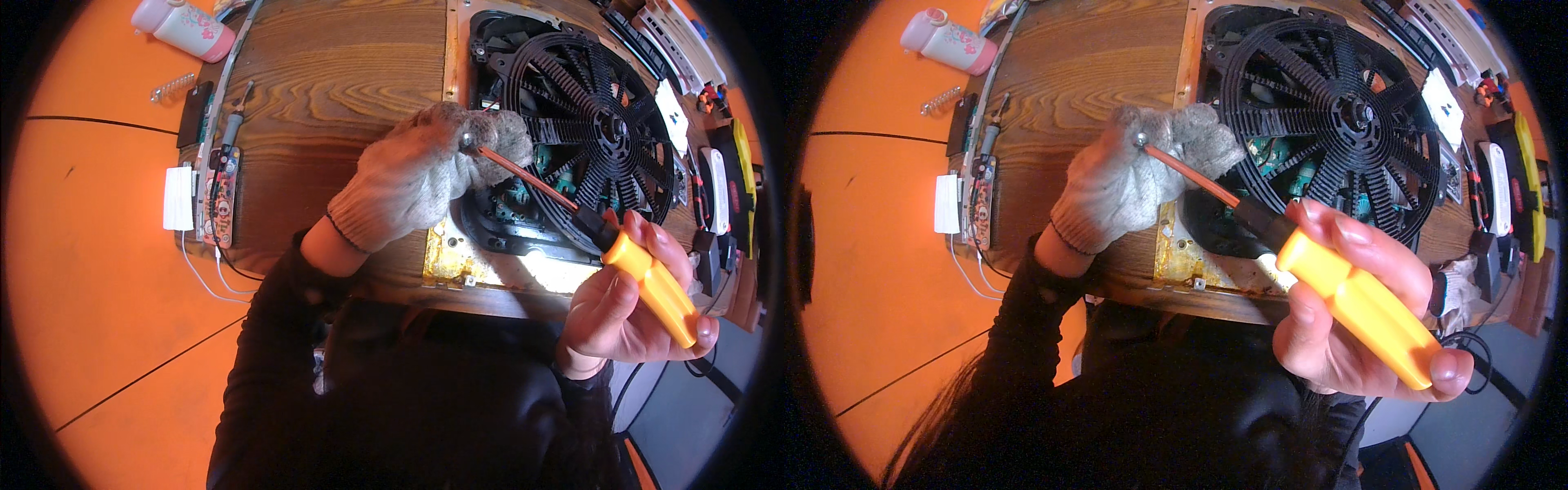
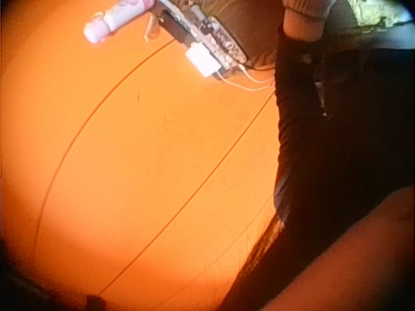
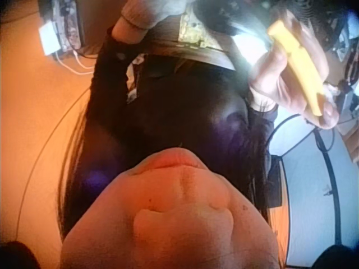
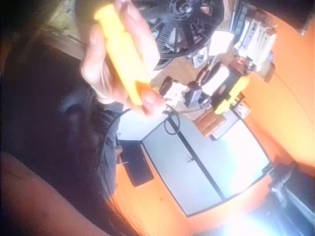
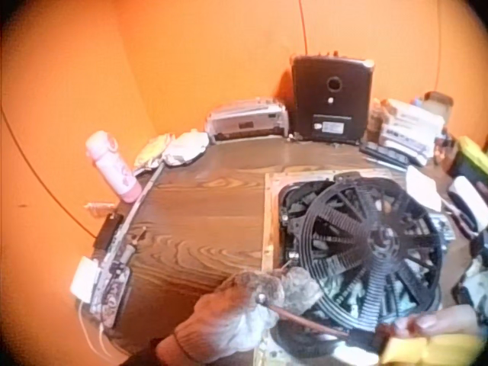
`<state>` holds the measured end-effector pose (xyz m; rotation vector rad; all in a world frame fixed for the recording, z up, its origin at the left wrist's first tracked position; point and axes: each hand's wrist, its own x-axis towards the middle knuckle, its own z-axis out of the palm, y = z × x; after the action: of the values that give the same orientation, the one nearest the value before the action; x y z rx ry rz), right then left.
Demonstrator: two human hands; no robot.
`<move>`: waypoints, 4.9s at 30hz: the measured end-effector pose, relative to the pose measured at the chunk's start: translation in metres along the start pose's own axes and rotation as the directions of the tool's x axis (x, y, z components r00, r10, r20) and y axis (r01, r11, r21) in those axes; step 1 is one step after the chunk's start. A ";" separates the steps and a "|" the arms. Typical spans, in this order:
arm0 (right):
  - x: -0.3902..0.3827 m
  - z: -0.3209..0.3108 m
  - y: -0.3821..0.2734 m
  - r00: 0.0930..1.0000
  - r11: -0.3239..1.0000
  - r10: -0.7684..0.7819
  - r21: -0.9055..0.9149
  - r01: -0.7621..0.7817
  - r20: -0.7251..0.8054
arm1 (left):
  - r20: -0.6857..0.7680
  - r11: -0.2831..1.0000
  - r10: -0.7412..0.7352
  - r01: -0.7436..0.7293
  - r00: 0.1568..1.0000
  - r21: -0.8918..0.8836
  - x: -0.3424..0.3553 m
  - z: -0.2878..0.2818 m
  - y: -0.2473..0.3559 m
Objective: The person disassembles a small appliance by removing screws and prying off a cover, then uses a screwdriver to adjust internal components. They place the unit aside and briefly handle a white plastic box before returning to the work area.
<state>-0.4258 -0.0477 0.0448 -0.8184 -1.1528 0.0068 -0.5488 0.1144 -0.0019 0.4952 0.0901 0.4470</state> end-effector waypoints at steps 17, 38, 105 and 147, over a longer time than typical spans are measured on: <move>-0.004 0.005 0.001 0.994 0.993 -0.097 -0.055 0.100 0.055 | -0.001 0.998 0.002 -0.002 1.000 0.066 0.001 0.005 0.001; 0.042 -0.052 -0.001 0.933 0.929 -0.341 -0.192 0.315 -0.119 | -0.019 0.952 0.305 -0.306 0.952 -0.026 0.007 -0.021 0.018; 0.193 -0.078 0.148 0.895 0.721 0.200 -0.679 0.142 0.400 | 0.211 0.208 0.192 -0.250 0.958 0.946 0.036 -0.029 0.010; 0.190 -0.075 0.157 0.930 0.707 0.175 -0.699 0.111 0.324 | 0.168 0.362 0.208 -0.235 0.964 0.902 0.038 -0.034 0.007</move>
<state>-0.2201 0.0987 0.0951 -1.5857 -1.5254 -0.2875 -0.5238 0.1511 -0.0271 1.6739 0.2585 0.6453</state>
